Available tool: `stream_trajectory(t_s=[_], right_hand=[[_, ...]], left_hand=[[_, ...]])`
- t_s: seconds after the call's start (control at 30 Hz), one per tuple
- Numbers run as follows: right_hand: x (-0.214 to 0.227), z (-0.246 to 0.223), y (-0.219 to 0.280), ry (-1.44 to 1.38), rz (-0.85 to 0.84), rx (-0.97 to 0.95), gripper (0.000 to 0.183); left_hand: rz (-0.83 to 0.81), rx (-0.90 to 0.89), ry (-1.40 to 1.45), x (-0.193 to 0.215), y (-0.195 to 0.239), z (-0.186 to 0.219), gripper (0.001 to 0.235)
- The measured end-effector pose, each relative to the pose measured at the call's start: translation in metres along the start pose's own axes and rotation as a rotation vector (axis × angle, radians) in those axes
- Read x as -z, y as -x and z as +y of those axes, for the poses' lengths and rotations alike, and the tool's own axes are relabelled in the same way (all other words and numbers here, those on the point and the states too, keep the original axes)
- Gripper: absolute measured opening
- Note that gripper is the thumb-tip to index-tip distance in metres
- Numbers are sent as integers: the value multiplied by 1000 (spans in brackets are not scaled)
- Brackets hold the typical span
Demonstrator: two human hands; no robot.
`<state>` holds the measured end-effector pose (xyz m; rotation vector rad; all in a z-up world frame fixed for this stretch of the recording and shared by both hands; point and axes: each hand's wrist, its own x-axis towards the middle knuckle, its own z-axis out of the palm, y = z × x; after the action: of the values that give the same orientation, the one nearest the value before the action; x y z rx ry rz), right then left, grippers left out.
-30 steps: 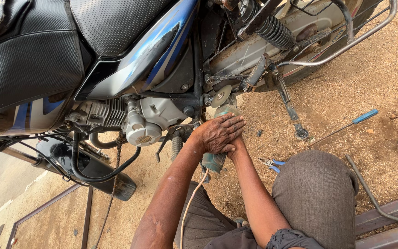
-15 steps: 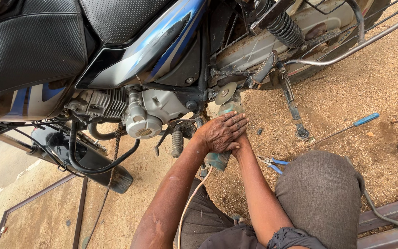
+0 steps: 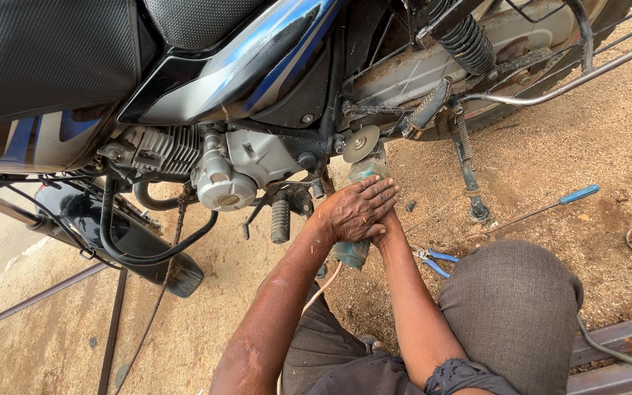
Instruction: The person welds a section of the motorcycle frame using a handheld welding torch, then uses an angle grinder to smooth the welded area. The work is performed while sitting on the ground next to the motorcycle.
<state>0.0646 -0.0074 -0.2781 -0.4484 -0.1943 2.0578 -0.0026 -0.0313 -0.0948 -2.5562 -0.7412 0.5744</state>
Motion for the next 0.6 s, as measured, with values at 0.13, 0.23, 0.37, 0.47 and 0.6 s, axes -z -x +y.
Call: stream_trajectory(t_s=[0.13,0.23,0.37,0.47,0.6], right_hand=[[3,-4,4,2,16,11,70],[6,-3,4,-6,-16,19,70],[11,0,0,25,-12,24,69],[16,-1,-3,23,-5,-18,70],[24,-8,2,54,4,-25,66]], left_hand=[[-10,11,16,2,-1,1,80],[-11,13,19,3,-1,2,79],[-12,19,-6,2,0,5,79],[-21,35,13,-2,2,9,78],[-14,65,89,-9,2,16,78]])
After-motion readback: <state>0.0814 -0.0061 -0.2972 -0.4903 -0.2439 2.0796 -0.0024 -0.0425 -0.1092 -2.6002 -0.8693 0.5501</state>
